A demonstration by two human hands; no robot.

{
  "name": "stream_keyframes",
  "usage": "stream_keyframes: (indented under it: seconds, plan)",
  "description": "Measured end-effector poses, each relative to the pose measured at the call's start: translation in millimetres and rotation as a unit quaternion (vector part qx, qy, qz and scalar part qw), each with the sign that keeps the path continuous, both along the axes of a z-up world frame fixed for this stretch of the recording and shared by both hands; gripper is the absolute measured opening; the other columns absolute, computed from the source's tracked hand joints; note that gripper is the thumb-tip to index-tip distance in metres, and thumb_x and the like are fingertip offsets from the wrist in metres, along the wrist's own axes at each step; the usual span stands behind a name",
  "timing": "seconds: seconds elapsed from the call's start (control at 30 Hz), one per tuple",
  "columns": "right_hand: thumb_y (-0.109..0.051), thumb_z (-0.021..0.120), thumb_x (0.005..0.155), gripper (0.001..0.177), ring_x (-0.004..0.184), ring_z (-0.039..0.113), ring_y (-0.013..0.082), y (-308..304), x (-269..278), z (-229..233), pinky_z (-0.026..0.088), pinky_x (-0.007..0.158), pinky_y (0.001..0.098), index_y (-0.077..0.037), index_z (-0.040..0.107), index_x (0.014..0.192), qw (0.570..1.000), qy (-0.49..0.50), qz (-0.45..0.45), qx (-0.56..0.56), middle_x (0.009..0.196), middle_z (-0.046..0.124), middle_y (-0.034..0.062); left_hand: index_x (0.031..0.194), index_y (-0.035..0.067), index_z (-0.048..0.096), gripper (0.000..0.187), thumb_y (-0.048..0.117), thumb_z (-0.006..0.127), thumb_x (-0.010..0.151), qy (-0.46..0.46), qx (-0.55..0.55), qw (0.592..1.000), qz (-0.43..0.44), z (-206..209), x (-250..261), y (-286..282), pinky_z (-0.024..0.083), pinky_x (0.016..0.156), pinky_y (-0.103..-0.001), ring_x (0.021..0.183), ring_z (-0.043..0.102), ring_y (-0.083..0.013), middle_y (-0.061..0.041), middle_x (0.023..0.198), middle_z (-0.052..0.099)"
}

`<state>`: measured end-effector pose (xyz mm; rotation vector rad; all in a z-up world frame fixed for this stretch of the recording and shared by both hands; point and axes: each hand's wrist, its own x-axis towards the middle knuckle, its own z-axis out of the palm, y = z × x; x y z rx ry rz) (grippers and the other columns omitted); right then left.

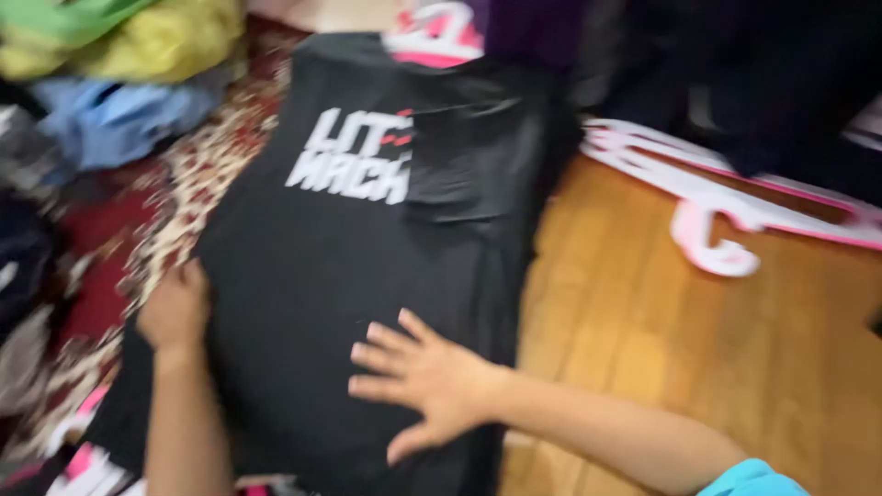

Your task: Buttoning a white lace shirt and placing it on a hanger

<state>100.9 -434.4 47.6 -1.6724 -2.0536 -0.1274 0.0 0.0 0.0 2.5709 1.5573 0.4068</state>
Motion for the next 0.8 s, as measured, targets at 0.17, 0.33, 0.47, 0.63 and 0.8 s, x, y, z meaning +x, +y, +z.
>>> stream_keyframes:
  seconds: [0.17,0.33,0.47,0.63,0.8]
  plan:
    - [-0.060,0.053,0.085,0.087,0.160,0.022,0.0416,-89.7,-8.8,-10.1,0.001,0.126,0.0676,-0.016,0.037,0.159,0.995,0.042,0.024,-0.089,0.168,0.034,0.0196,0.137,0.009,0.068,0.048,0.044,0.047,0.113,-0.025,0.209,0.975,-0.076,-34.0,11.4,-11.8,0.047,0.078,-0.065,0.104,0.067,-0.0454,-0.023,0.121,0.070]
    - [-0.068,0.040,0.093,0.084,0.155,0.033,0.0423,-131.2,3.9,-7.6,0.012,0.124,0.0652,-0.013,0.042,0.155,0.995,0.067,0.008,-0.071,0.163,0.042,0.0213,0.145,0.010,0.066,0.060,0.054,0.047,0.109,-0.052,0.266,0.947,-0.175,-12.0,78.9,-134.5,0.043,0.094,-0.062,0.128,0.062,-0.0350,-0.021,0.145,0.065]
    - [-0.066,0.057,0.091,0.084,0.149,0.039,0.0397,-158.5,39.7,-4.3,0.022,0.117,0.0662,-0.011,0.043,0.153,0.991,0.044,-0.114,-0.062,0.160,0.040,0.0246,0.153,0.012,0.048,0.065,0.050,0.050,0.101,-0.137,0.128,0.916,-0.355,-0.5,149.7,-238.5,0.030,0.112,-0.060,0.139,0.044,-0.0472,-0.023,0.156,0.045]
    - [-0.059,0.055,0.099,0.072,0.150,0.034,0.0380,-231.7,95.3,-0.4,0.024,0.114,0.0645,-0.013,0.041,0.153,0.966,0.020,-0.235,-0.104,0.162,0.038,0.0202,0.155,0.001,0.039,0.068,0.038,0.058,0.102,-0.280,0.158,0.870,-0.374,37.0,203.4,-337.1,0.020,0.121,-0.068,0.152,0.017,-0.0547,-0.039,0.163,0.012]
    - [-0.058,0.058,0.096,0.072,0.146,0.037,0.0393,-347.5,118.1,45.3,0.027,0.116,0.0535,-0.015,0.045,0.152,0.887,0.055,-0.431,-0.155,0.160,0.040,0.0194,0.154,0.002,0.045,0.061,0.031,0.059,0.102,-0.281,0.161,0.828,-0.457,43.5,254.2,-418.5,0.017,0.125,-0.061,0.152,0.024,-0.0503,-0.034,0.165,0.018]
